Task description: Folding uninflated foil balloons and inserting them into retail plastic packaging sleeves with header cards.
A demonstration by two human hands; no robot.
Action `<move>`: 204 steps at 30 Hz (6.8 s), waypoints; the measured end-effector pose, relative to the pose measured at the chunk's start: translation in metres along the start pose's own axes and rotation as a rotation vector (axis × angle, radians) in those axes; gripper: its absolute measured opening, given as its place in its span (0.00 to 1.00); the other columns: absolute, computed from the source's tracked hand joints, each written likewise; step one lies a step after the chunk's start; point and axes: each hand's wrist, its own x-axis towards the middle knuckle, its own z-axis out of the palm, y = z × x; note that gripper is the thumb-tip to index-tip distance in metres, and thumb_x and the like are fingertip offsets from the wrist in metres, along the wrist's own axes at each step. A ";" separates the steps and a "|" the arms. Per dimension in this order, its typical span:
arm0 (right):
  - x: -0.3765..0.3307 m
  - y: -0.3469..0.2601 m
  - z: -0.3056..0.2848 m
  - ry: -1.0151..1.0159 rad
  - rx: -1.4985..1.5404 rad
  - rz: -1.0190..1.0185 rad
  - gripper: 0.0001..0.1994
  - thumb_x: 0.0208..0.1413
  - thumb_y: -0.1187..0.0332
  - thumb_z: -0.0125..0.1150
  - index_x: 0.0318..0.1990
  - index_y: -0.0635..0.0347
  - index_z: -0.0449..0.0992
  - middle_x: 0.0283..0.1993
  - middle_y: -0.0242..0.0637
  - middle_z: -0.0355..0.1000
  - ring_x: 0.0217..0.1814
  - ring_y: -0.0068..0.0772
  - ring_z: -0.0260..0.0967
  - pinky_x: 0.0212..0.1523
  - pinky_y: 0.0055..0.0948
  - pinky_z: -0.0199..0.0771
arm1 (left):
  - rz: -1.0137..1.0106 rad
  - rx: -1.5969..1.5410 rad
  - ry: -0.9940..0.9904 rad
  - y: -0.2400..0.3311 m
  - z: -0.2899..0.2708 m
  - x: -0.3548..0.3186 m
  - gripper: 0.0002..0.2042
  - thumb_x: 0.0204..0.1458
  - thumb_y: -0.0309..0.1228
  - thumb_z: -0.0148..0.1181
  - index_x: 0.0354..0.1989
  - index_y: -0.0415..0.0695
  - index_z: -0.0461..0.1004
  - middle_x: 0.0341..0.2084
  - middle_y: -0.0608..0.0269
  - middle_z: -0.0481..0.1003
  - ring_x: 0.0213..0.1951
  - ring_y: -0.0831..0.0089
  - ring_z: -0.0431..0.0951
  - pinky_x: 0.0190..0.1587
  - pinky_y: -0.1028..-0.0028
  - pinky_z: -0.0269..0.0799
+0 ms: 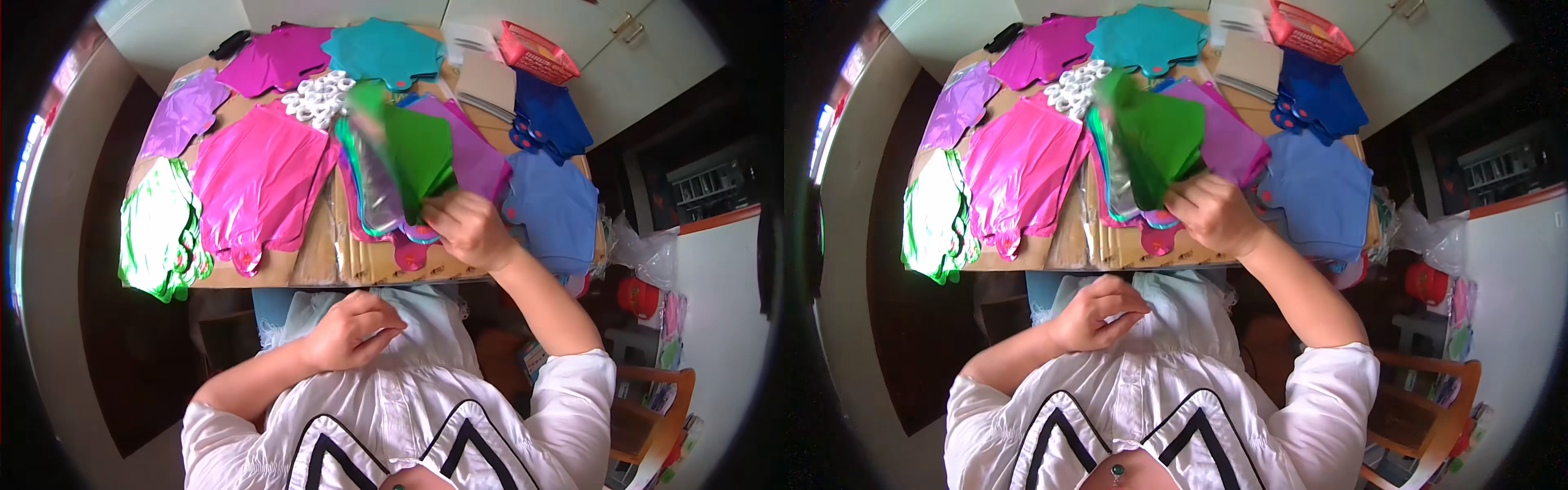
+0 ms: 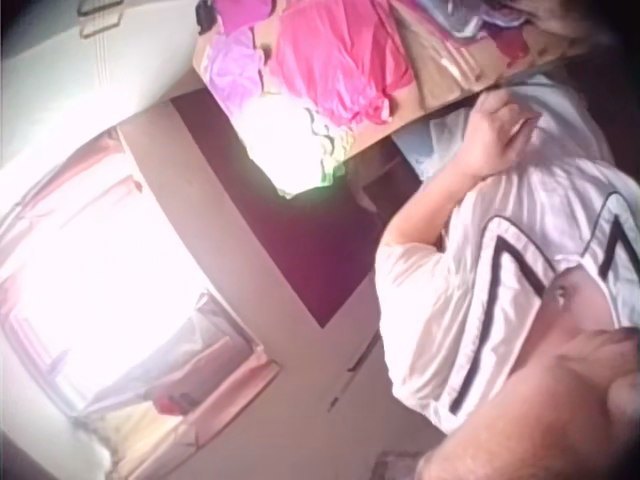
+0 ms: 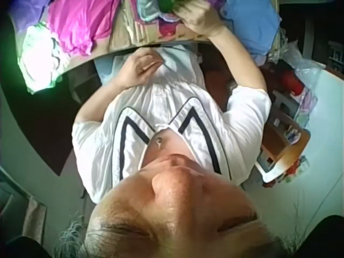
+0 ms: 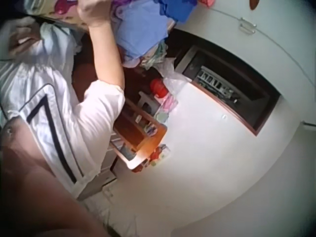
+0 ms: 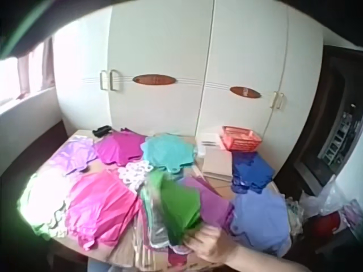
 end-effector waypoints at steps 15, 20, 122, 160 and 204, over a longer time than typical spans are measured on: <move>0.008 -0.035 0.011 -0.079 0.093 0.326 0.11 0.41 0.73 0.69 0.32 0.63 0.76 0.41 0.38 0.71 0.44 0.43 0.68 0.45 0.37 0.70 | -0.670 -0.938 0.222 -0.064 0.052 -0.036 0.13 0.60 0.34 0.57 0.45 0.36 0.75 0.36 0.66 0.77 0.39 0.80 0.76 0.47 0.78 0.72; 0.005 -0.048 0.005 0.011 0.370 0.499 0.09 0.44 0.71 0.69 0.31 0.64 0.76 0.38 0.40 0.74 0.41 0.43 0.71 0.44 0.35 0.70 | -0.587 -1.491 0.122 -0.046 0.043 -0.022 0.26 0.57 0.45 0.58 0.57 0.39 0.67 0.50 0.57 0.72 0.53 0.68 0.72 0.59 0.63 0.64; -0.038 -0.107 -0.025 -0.081 1.519 1.402 0.10 0.59 0.69 0.56 0.45 0.63 0.74 0.38 0.34 0.75 0.31 0.22 0.76 0.20 0.20 0.75 | -1.012 -1.624 0.000 -0.020 0.022 -0.030 0.09 0.60 0.26 0.51 0.46 0.36 0.71 0.34 0.55 0.76 0.37 0.68 0.77 0.48 0.64 0.74; 0.145 0.059 0.059 -0.412 0.057 1.145 0.18 0.47 0.70 0.54 0.46 0.66 0.76 0.52 0.53 0.73 0.53 0.51 0.73 0.52 0.40 0.74 | -0.830 -1.718 -0.037 -0.030 0.036 -0.006 0.10 0.58 0.30 0.56 0.43 0.37 0.71 0.38 0.61 0.72 0.38 0.74 0.72 0.51 0.71 0.69; 0.127 0.049 0.067 -0.366 0.067 1.054 0.23 0.52 0.65 0.57 0.52 0.72 0.65 0.52 0.60 0.70 0.56 0.55 0.69 0.56 0.43 0.70 | -0.736 -1.915 -0.072 -0.038 0.033 -0.016 0.20 0.53 0.28 0.60 0.53 0.35 0.66 0.43 0.53 0.73 0.46 0.63 0.75 0.57 0.60 0.67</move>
